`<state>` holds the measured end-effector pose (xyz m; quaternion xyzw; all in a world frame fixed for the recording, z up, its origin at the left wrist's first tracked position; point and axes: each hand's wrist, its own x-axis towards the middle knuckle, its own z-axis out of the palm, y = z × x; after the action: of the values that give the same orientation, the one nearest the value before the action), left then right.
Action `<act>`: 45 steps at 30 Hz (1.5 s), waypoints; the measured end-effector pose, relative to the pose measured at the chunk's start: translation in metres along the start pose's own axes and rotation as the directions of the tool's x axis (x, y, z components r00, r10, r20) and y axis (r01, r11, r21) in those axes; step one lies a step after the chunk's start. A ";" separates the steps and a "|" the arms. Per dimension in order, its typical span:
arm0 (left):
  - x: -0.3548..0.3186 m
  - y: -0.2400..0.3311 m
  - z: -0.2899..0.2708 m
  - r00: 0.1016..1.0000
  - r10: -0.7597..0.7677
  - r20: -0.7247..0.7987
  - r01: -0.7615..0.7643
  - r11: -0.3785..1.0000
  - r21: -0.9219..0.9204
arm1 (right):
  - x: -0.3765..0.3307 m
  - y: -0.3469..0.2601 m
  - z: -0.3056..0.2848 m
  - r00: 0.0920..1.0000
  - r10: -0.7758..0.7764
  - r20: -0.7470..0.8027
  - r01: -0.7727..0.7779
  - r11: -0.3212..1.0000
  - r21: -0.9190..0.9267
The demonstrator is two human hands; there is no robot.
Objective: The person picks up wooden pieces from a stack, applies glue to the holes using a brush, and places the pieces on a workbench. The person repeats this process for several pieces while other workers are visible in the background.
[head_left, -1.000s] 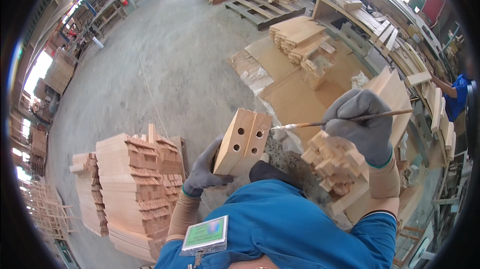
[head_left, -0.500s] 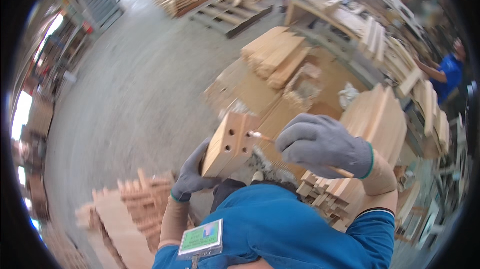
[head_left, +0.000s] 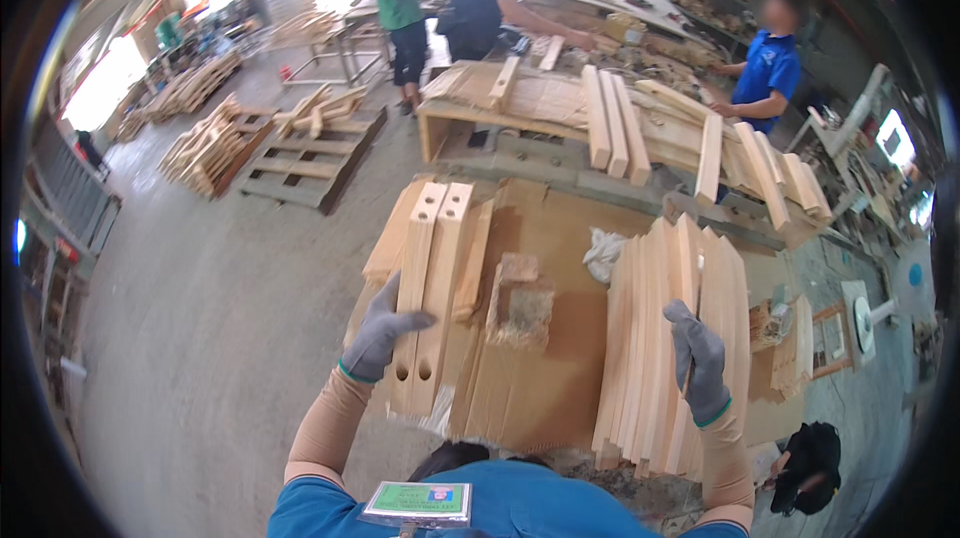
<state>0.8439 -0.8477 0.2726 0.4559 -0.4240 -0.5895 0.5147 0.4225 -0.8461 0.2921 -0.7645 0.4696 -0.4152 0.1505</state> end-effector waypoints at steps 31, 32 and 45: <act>0.655 -0.033 0.109 0.896 0.037 0.443 -0.313 -0.656 0.687 | 0.030 0.042 0.025 0.912 0.391 0.124 -0.151 0.601 -0.785; 0.661 -0.035 0.111 0.873 0.045 0.485 -0.341 -0.654 0.675 | 0.028 0.031 0.020 0.908 0.409 0.087 -0.181 0.571 -0.801; 0.544 -0.042 0.101 0.673 0.419 0.609 -0.628 -0.112 0.770 | -0.007 0.071 0.040 0.981 0.194 0.013 -0.138 0.743 -0.655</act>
<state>0.7063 -1.3809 0.1999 0.4103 -0.8758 0.0442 0.2505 0.4096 -0.8831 0.2205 -0.7400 0.6443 -0.1801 -0.0695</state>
